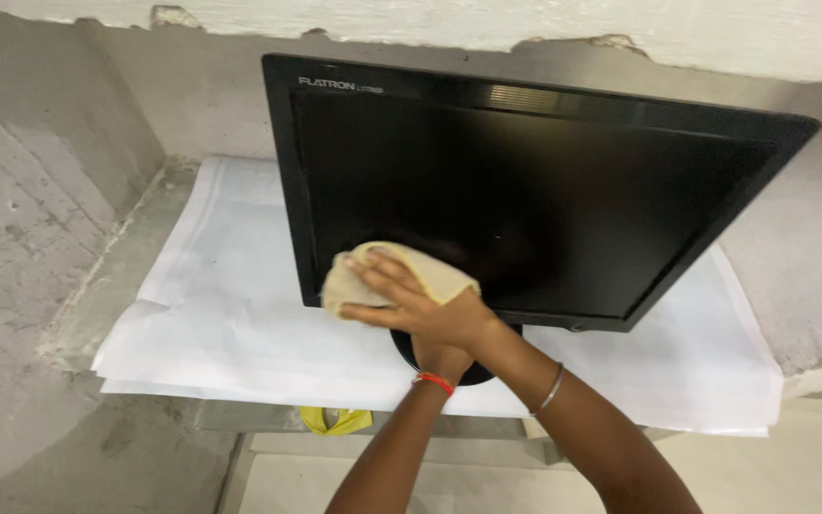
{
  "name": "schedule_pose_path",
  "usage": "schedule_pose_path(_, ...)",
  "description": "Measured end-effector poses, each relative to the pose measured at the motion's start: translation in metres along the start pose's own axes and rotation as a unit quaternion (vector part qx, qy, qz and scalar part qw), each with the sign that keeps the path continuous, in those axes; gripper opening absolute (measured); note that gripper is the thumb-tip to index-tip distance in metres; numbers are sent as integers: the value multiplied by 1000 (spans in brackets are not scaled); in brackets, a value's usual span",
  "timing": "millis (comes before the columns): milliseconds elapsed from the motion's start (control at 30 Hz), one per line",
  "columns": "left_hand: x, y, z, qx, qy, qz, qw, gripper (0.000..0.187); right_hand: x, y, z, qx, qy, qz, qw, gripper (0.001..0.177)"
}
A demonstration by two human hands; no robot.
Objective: The person wipes the front screen and the back panel of a black computer monitor using a beige cloth. The monitor is placed on a white sheet on a table. The person rotates the monitor to clean different sides.
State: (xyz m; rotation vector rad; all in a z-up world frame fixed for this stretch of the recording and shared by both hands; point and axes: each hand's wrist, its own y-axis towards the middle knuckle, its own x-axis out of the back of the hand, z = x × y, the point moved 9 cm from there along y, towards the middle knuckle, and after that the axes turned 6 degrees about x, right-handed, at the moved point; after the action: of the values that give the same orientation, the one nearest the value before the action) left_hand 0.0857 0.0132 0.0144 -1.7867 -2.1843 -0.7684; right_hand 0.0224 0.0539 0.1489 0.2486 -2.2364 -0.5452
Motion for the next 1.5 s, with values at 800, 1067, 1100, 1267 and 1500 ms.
schedule_pose_path(800,26,-18,-19,-130,-17,-91,987,38,36,-188,-67,-459,-197,-143,854,53)
schedule_pose_path(1067,31,-13,-31,-43,-69,11,997,39,14,-42,-29,-241,-76,-41,967,49)
schedule_pose_path(1100,38,-16,-38,-79,-76,-22,994,37,15,-25,-25,-193,-77,-34,978,49)
schedule_pose_path(1267,37,-23,-36,-190,-30,-111,975,36,33,10,-63,-166,-74,-35,983,59)
schedule_pose_path(1500,26,-15,-22,-123,-28,-83,989,34,73,-43,-128,-289,-117,-111,944,49)
